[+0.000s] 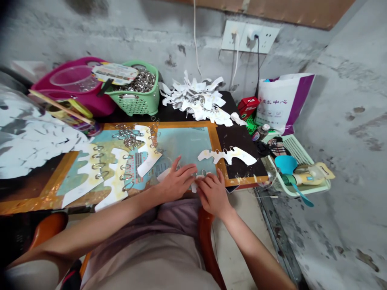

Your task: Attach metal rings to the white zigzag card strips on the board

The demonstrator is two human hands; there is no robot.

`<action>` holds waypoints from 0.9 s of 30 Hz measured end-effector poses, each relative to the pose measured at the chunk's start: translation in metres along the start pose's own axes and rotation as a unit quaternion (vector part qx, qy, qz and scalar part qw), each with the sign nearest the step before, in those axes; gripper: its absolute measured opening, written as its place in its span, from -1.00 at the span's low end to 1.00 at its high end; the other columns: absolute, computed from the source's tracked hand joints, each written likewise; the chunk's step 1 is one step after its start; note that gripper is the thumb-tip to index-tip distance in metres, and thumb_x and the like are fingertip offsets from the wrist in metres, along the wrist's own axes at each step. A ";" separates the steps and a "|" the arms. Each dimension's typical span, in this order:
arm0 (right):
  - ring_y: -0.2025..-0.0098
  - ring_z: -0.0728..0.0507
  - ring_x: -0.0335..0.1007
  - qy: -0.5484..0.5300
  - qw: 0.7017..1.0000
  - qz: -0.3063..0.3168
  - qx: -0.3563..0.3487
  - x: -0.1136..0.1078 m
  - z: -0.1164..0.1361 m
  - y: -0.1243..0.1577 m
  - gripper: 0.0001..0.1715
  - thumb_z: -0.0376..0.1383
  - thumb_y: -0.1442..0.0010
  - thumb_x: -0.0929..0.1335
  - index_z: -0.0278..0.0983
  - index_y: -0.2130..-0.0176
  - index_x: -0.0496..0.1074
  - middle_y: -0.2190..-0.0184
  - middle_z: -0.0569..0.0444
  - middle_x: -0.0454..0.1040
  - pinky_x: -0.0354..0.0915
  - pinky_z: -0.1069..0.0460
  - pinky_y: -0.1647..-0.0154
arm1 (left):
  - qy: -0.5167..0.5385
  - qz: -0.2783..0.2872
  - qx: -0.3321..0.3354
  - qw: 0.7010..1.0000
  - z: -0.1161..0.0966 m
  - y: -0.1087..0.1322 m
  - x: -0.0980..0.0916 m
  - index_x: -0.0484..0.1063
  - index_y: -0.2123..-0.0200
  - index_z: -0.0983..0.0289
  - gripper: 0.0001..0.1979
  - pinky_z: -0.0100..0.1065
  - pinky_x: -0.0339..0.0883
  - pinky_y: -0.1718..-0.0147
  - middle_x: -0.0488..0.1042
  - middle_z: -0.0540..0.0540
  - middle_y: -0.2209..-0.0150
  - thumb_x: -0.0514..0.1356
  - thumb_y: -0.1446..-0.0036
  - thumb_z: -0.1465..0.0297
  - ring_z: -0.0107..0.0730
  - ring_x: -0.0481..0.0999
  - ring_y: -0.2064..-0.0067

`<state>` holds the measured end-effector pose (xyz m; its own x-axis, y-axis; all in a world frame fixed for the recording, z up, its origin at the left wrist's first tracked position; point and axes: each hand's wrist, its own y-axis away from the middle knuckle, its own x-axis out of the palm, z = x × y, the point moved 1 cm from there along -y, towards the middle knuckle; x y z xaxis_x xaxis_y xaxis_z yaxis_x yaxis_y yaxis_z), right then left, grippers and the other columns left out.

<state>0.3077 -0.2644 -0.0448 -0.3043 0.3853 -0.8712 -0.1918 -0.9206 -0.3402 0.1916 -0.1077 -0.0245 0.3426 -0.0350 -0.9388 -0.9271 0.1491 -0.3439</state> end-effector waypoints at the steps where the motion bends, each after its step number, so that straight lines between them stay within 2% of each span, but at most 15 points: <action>1: -0.06 -0.24 0.24 0.004 1.000 0.002 -0.002 -0.001 0.000 0.001 -0.70 -0.31 -0.30 0.25 -0.18 -0.02 0.38 0.08 0.05 0.49 -0.21 -0.34 -0.32 | 0.015 0.005 -0.016 1.000 0.000 0.001 -0.002 0.45 0.14 0.30 -0.78 0.29 -0.24 -0.28 0.35 0.28 -0.10 0.08 -0.18 0.51 -0.05 0.25 -0.21; 2: -0.07 -0.24 0.24 0.007 1.000 0.003 -0.004 -0.001 0.001 0.001 -0.70 -0.30 -0.30 0.25 -0.16 -0.02 0.39 0.05 0.07 0.48 -0.24 -0.35 -0.32 | 0.034 0.011 -0.039 0.999 0.001 0.001 -0.006 0.44 0.10 0.31 -0.76 0.31 -0.19 -0.26 0.30 0.31 -0.14 0.11 -0.16 0.48 0.01 0.22 -0.22; 5: -0.08 -0.24 0.22 0.017 1.000 0.002 -0.003 -0.001 0.001 0.003 -0.69 -0.28 -0.30 0.26 -0.14 -0.03 0.40 0.02 0.09 0.48 -0.27 -0.37 -0.33 | 0.087 0.021 -0.086 0.992 0.009 -0.004 -0.017 0.34 -0.08 0.31 -0.54 0.32 -0.10 -0.22 0.08 0.40 -0.28 0.19 -0.08 0.41 0.12 0.13 -0.28; 7: -0.07 -0.24 0.22 0.024 1.000 0.002 -0.002 0.001 0.001 0.004 -0.68 -0.28 -0.30 0.26 -0.14 -0.03 0.40 0.02 0.09 0.48 -0.27 -0.37 -0.32 | 0.099 0.025 -0.071 0.992 0.016 -0.012 -0.020 0.38 -0.05 0.26 -0.59 0.32 -0.11 -0.22 0.03 0.36 -0.31 0.18 -0.09 0.44 0.10 0.09 -0.30; 10: -0.08 -0.25 0.21 0.032 0.999 0.003 0.000 0.002 0.001 0.004 -0.68 -0.28 -0.30 0.26 -0.14 -0.03 0.40 0.02 0.08 0.47 -0.26 -0.37 -0.32 | 0.098 0.045 -0.017 0.994 0.027 -0.022 -0.015 0.51 0.21 0.23 -0.84 0.35 -0.19 -0.23 0.11 0.27 -0.30 0.16 -0.15 0.45 0.04 0.05 -0.33; 13: -0.10 -0.26 0.20 0.032 0.999 0.012 0.012 0.002 0.003 0.004 -0.65 -0.27 -0.30 0.24 -0.19 -0.07 0.36 0.04 0.03 0.47 -0.24 -0.36 -0.33 | 0.071 0.031 0.030 0.997 0.027 -0.023 -0.007 0.53 0.36 0.23 -0.90 0.34 -0.32 -0.26 0.21 0.18 -0.26 0.19 -0.16 0.44 0.00 0.07 -0.33; 17: -0.10 -0.27 0.19 0.024 0.999 0.023 0.029 0.001 0.006 0.002 -0.56 -0.27 -0.30 0.23 -0.28 -0.15 0.28 0.08 -0.04 0.46 -0.21 -0.33 -0.34 | -0.008 -0.032 0.059 0.998 0.006 -0.006 0.002 0.51 0.23 0.24 -0.84 0.28 -0.47 -0.30 0.36 0.18 -0.15 0.13 -0.20 0.49 -0.12 0.22 -0.26; 19: -0.09 -0.26 0.20 0.021 0.999 0.029 0.027 0.000 0.006 0.001 -0.58 -0.28 -0.31 0.23 -0.26 -0.14 0.29 0.07 -0.02 0.46 -0.22 -0.33 -0.35 | -0.036 -0.053 0.026 0.998 -0.006 0.004 0.003 0.49 0.18 0.28 -0.79 0.28 -0.48 -0.30 0.40 0.23 -0.10 0.07 -0.24 0.52 -0.15 0.26 -0.23; 21: -0.09 -0.25 0.20 0.022 0.999 0.034 0.021 -0.001 0.006 0.002 -0.60 -0.28 -0.33 0.22 -0.23 -0.14 0.31 0.03 0.00 0.46 -0.24 -0.33 -0.36 | -0.024 -0.046 -0.034 0.998 -0.013 0.009 -0.001 0.48 0.21 0.30 -0.80 0.31 -0.41 -0.29 0.38 0.27 -0.10 0.06 -0.23 0.52 -0.10 0.25 -0.23; 24: -0.10 -0.25 0.18 0.028 0.999 0.032 0.010 0.000 0.005 0.003 -0.59 -0.27 -0.34 0.21 -0.19 -0.15 0.32 -0.01 0.03 0.44 -0.27 -0.35 -0.36 | 0.034 -0.007 -0.102 0.994 -0.008 0.011 -0.009 0.45 0.16 0.31 -0.80 0.31 -0.25 -0.27 0.31 0.31 -0.16 0.12 -0.15 0.48 0.01 0.17 -0.27; 27: -0.11 -0.27 0.16 0.033 0.999 0.031 0.007 0.001 0.005 0.004 -0.60 -0.26 -0.34 0.22 -0.18 -0.14 0.33 -0.01 0.04 0.44 -0.27 -0.37 -0.35 | 0.058 0.002 -0.059 0.997 0.005 0.007 -0.010 0.36 -0.01 0.29 -0.65 0.27 -0.28 -0.29 0.36 0.26 -0.14 0.09 -0.14 0.54 -0.06 0.16 -0.28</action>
<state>0.3024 -0.2675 -0.0452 -0.2539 0.3222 -0.9120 -0.1873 -0.9414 -0.2805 0.1825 -0.1010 -0.0174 0.3256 -0.1488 -0.9337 -0.9422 0.0315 -0.3336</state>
